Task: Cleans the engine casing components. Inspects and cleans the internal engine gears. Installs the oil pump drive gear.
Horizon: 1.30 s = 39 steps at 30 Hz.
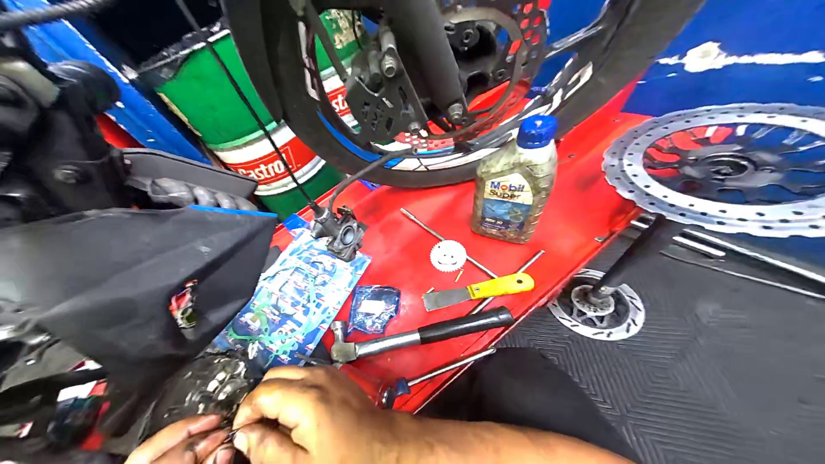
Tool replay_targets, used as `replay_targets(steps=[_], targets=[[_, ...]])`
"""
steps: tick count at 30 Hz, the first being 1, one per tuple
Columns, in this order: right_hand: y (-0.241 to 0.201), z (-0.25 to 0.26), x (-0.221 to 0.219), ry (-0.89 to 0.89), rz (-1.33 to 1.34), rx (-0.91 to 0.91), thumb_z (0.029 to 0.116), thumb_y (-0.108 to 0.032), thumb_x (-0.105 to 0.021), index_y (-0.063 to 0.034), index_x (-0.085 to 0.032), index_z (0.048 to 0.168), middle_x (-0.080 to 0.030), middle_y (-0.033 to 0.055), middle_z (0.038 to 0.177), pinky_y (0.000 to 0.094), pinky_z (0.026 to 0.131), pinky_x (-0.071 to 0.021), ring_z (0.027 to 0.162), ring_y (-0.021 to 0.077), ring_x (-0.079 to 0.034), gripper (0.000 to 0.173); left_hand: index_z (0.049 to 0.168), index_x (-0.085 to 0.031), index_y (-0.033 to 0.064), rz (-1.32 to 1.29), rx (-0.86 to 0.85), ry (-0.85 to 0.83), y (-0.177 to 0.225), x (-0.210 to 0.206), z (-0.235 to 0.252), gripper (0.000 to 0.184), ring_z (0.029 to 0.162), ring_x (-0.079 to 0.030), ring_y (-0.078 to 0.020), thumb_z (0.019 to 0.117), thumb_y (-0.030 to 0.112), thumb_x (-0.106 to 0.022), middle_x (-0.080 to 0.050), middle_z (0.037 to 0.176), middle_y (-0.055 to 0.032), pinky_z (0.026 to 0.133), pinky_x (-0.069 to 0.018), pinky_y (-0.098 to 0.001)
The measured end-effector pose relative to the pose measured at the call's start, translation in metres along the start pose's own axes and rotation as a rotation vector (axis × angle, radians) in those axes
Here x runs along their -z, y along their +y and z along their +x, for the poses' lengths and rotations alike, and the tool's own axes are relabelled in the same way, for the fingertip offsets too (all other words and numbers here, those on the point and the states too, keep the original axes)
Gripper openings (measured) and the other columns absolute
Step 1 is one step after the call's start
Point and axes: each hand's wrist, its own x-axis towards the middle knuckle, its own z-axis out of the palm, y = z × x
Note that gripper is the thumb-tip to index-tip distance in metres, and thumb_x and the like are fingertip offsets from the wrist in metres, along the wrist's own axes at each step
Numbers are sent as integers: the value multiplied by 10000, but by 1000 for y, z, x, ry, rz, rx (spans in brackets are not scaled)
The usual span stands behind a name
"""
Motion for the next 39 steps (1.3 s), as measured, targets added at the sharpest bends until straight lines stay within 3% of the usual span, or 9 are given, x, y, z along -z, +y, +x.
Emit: replay_targets(steps=[6,9,12,16,19,21,27,32,39], targets=[[-11,-7,6,82,39,2,1027,-197,-595,-81,-740,1009,-717,38,939,339,766,-593,867,124,-688,186,995,-719,62,587,-181,-67,41,38,18,144,1115,-659,-214,985,199,-673,-713,1099,-122,984,-535,-377],[-4,-11,4,79,-7,-38,1025,-269,-601,-147,-739,1006,-709,-22,929,290,734,-593,835,65,-673,185,991,-750,113,906,-279,85,56,80,38,171,1086,-663,-192,979,253,-652,-710,1094,-74,948,-549,-369],[5,-14,0,61,-73,-60,1009,-321,-602,-196,-740,990,-703,-67,911,269,682,-592,784,34,-660,187,1033,-767,103,1260,-300,148,46,125,68,222,1118,-633,-333,990,267,-624,-701,1117,-130,974,-503,-513],[11,-18,-6,-5,-125,-46,1009,-349,-579,-210,-728,966,-687,-70,860,261,627,-563,727,33,-637,209,1050,-736,105,1562,-261,-17,20,143,96,168,906,-673,-350,1000,201,-608,-691,947,-126,786,-553,-518],[10,-19,-11,-63,-203,-2,1000,-340,-572,-205,-718,964,-689,-43,859,315,621,-568,739,76,-655,203,963,-706,91,1617,-16,-119,12,119,109,151,686,-696,-332,997,195,-603,-690,862,-122,523,-551,-500],[11,-20,-13,-97,-248,9,998,-348,-565,-207,-711,961,-685,-36,862,324,596,-564,725,90,-657,206,1010,-686,99,1610,335,-166,14,108,125,216,783,-721,-379,1033,258,-541,-723,940,-140,604,-560,-582],[13,-22,-13,-159,-329,27,992,-358,-556,-205,-691,929,-673,-22,837,378,549,-548,700,139,-666,213,1140,-699,86,1822,300,-315,-1,105,130,229,782,-724,-384,1028,165,-515,-726,959,-163,587,-563,-543],[15,-23,-9,-165,-362,35,993,-349,-529,-192,-684,905,-668,-7,835,381,541,-544,695,152,-667,237,1159,-701,141,1808,421,-265,1,102,135,232,823,-721,-416,1024,253,-548,-740,1049,-145,600,-544,-606],[9,-22,-3,-232,-414,2,992,-341,-503,-181,-676,906,-659,7,838,391,550,-535,712,178,-671,252,995,-666,73,1822,261,-114,-1,102,128,255,733,-703,-437,1061,246,-491,-711,904,-192,522,-513,-595]])
